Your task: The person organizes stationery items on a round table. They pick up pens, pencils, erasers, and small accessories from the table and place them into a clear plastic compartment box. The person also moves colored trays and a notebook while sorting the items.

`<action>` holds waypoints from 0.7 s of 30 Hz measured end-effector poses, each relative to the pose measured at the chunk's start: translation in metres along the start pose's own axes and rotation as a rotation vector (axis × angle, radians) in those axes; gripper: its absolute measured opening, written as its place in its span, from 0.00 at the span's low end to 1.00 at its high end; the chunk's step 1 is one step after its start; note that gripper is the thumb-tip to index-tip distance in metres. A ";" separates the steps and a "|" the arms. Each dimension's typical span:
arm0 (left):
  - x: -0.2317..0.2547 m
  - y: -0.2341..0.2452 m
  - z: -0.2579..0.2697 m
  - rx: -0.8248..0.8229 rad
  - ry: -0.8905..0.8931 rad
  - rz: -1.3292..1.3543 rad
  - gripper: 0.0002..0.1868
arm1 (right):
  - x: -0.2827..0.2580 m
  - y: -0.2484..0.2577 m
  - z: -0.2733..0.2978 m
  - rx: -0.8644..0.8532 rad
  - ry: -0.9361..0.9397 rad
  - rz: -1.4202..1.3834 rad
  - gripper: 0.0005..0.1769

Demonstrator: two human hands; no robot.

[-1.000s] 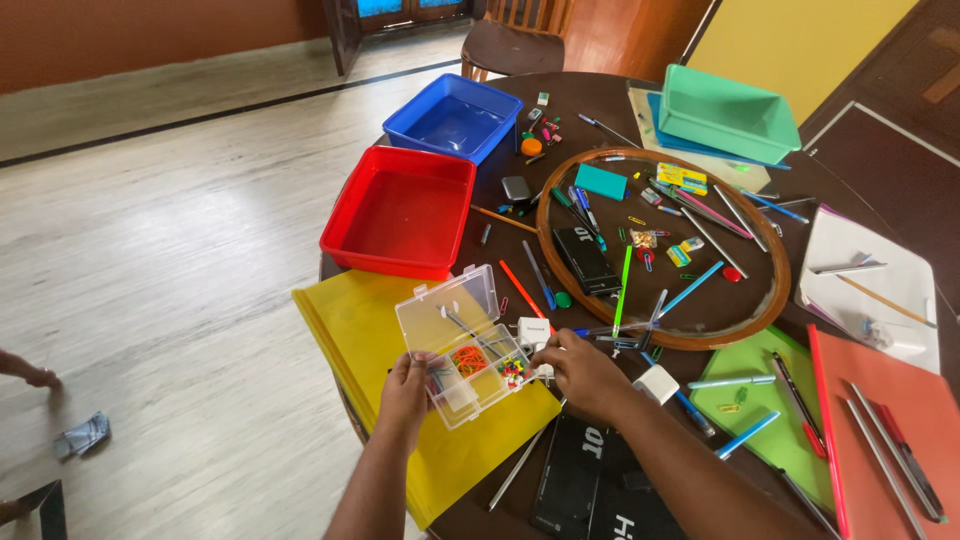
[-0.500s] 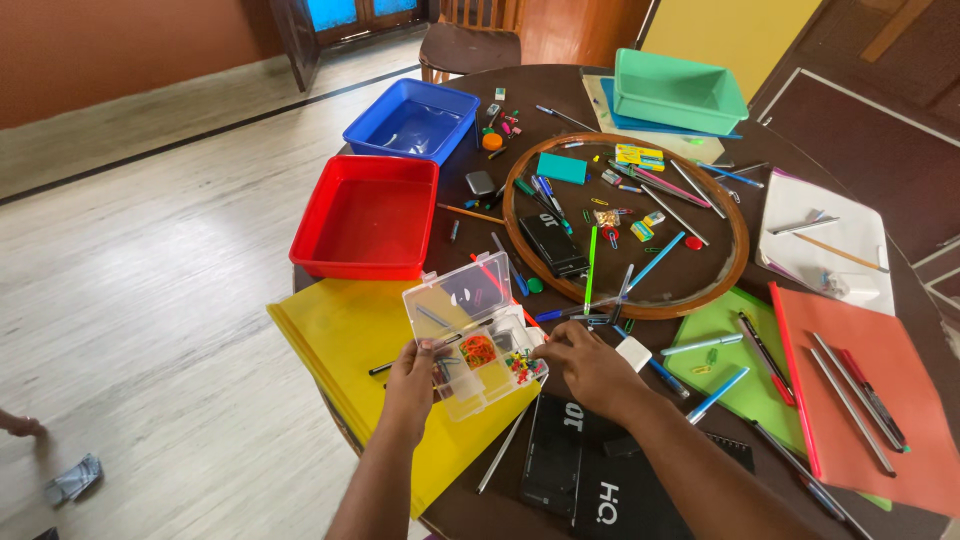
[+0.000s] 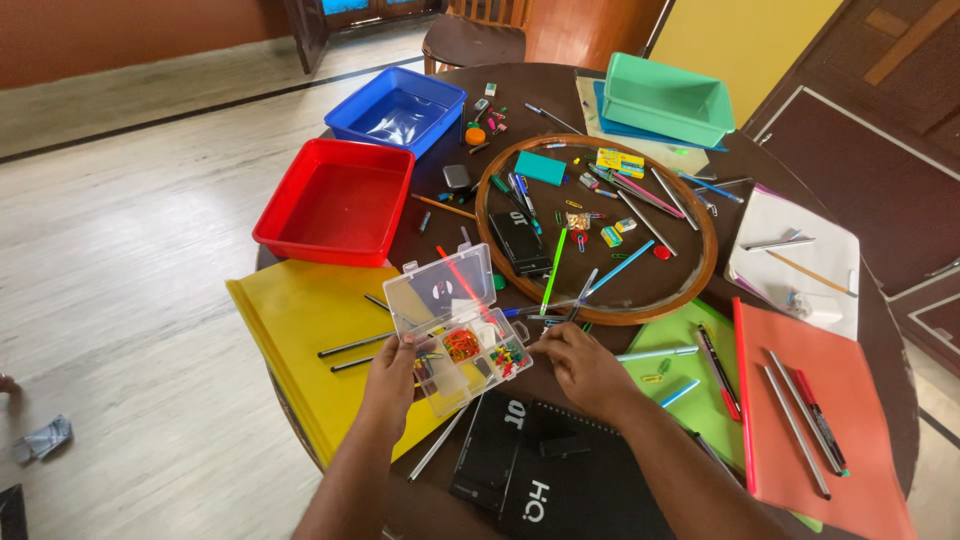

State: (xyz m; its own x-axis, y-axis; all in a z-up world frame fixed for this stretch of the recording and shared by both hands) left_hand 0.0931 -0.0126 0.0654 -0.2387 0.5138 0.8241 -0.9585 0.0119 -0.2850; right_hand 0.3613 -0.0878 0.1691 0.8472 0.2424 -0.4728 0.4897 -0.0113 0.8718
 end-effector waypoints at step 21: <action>0.008 0.079 -0.135 0.081 -0.162 -0.010 0.21 | 0.182 0.018 -0.181 0.063 -0.362 0.023 0.19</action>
State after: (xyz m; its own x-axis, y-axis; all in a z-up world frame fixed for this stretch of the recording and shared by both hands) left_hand 0.0368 0.1085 -0.0161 -0.2449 0.3691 0.8965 -0.9688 -0.0559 -0.2416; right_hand 0.4870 0.1317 0.1221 0.8704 -0.1178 -0.4780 0.4721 -0.0756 0.8783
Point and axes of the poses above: each hand's wrist, its own z-axis away from the middle knuckle, its own y-axis out of the back of the hand, x = y × z, the point moved 5 cm from there along -z, towards the middle knuckle, and after that the axes turned 4 degrees about y, right-handed, at the moved point
